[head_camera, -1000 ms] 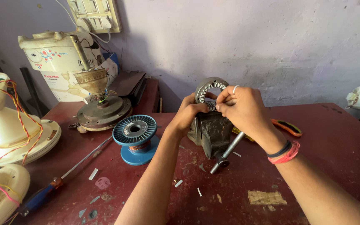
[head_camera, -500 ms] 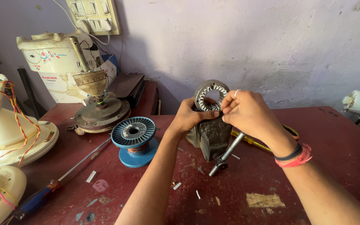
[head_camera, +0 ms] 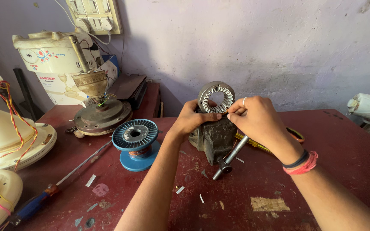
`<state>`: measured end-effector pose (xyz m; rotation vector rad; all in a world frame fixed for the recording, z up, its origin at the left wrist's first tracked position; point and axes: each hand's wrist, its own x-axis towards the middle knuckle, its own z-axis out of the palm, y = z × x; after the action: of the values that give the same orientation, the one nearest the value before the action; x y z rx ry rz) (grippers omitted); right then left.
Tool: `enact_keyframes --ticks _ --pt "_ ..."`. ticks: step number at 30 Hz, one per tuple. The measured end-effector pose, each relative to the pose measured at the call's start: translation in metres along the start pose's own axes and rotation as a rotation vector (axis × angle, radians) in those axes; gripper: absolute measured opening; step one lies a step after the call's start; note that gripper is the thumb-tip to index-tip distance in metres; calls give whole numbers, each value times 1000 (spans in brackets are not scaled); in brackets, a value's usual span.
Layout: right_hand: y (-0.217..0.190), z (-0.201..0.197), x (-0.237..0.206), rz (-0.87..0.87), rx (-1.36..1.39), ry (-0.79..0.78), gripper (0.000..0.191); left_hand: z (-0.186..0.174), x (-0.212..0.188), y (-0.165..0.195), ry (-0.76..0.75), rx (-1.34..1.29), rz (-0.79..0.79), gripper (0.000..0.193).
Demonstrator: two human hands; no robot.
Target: The person winds copper wire into the slots of a motor armature held in a bench vise. They use a yellow-handled screwdriver to press the wire into place and rotate the armature to access different slots. The person continues winding and adjusting the wire throughout the clip.
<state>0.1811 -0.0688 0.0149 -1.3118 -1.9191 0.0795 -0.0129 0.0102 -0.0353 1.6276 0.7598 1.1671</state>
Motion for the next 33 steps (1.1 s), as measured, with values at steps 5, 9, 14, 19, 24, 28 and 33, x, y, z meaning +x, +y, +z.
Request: enact_keyframes --ticks 5,9,14,19,24,28,33 --pt "0 0 -1 -16 3 24 14 -1 1 3 6 59 -58 54" --pt "1 -5 -1 -37 -54 24 14 0 1 2 9 41 -40 52" --pt "0 -7 -2 -16 -81 -32 14 0 1 0 1 9 -20 49" --pt "-3 -11 -4 7 -121 -76 15 0 2 -2 20 36 -42 50" --pt "-4 -13 -4 7 -143 -74 14 0 2 -3 22 11 -39 50" --pt "-5 -13 -5 -18 -141 -72 14 0 1 -2 1 -20 -9 44" --pt "-9 -16 -6 70 -138 -128 14 -1 2 1 13 -8 -61 40"
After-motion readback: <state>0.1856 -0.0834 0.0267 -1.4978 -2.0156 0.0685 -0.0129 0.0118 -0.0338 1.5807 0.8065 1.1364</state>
